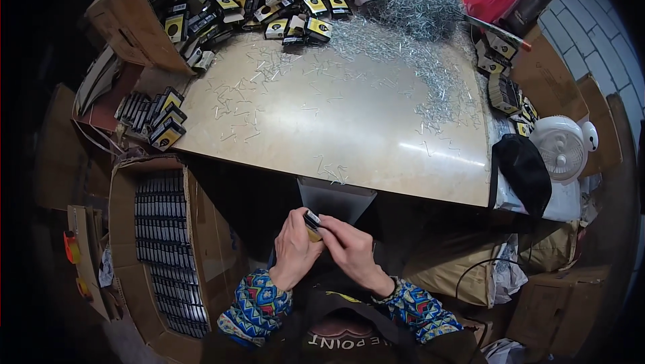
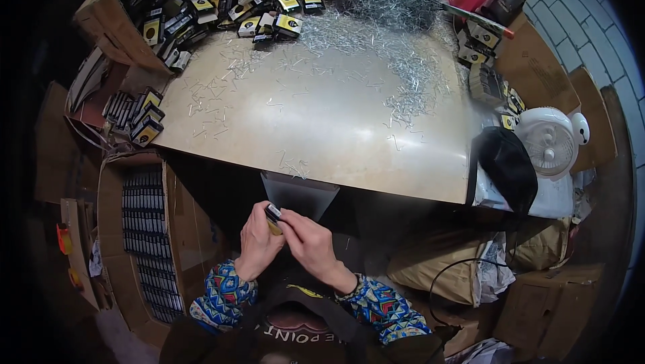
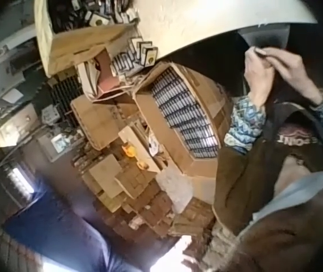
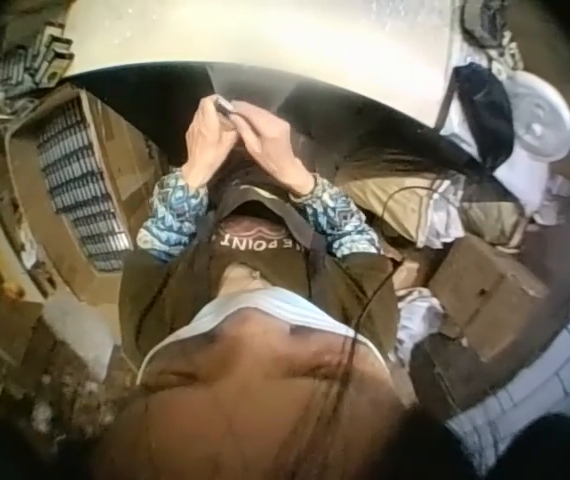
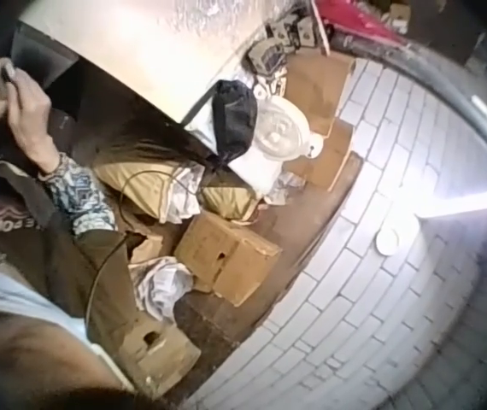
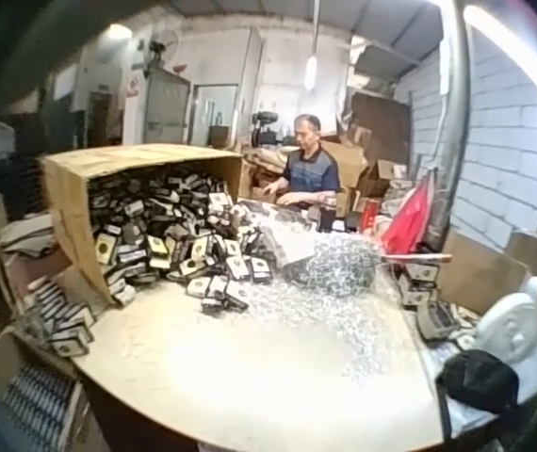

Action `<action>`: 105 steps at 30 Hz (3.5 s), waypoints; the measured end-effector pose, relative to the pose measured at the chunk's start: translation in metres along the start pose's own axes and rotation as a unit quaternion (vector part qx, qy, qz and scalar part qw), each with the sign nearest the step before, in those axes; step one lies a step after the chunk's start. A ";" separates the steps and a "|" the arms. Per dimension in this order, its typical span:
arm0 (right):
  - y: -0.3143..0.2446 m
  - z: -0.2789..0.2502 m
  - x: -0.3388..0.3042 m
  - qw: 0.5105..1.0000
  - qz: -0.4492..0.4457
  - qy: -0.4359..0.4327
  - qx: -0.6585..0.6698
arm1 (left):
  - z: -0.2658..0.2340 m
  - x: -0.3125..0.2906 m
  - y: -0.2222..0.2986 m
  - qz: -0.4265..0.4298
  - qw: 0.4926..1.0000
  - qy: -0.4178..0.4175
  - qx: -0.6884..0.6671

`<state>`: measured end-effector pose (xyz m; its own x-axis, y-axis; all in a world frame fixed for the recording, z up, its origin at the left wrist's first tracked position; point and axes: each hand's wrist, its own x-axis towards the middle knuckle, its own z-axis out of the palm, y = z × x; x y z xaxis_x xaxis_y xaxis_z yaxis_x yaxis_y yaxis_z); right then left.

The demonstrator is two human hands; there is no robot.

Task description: Packaging small items into cardboard boxes at an assembly workbench.

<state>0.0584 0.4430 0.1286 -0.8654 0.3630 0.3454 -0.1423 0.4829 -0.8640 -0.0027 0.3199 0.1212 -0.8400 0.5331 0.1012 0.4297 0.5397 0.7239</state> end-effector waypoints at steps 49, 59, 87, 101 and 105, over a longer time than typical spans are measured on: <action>0.117 -0.095 0.180 0.898 -0.045 -0.096 -0.427 | -0.014 0.312 0.023 0.025 0.977 -0.016 0.209; 0.135 -0.079 0.248 0.936 -0.092 0.013 -0.339 | -0.089 0.325 0.014 0.147 0.791 0.113 0.583; 0.014 -0.133 0.374 0.983 0.076 0.045 0.164 | -0.051 0.179 -0.024 -0.189 0.872 0.000 -0.452; -0.007 -0.097 0.375 0.984 -0.109 0.064 -0.129 | -0.057 0.173 -0.025 -0.215 0.777 0.032 -0.590; -0.003 -0.088 0.357 0.975 -0.166 0.067 -0.131 | -0.069 0.157 -0.017 -0.219 0.725 0.018 -0.653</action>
<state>-0.2078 0.6414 0.2873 -0.7189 0.2442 0.6508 -0.2610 0.7730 -0.5783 -0.1647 0.3493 0.1713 -0.8195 0.4664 -0.3330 -0.5408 -0.4374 0.7185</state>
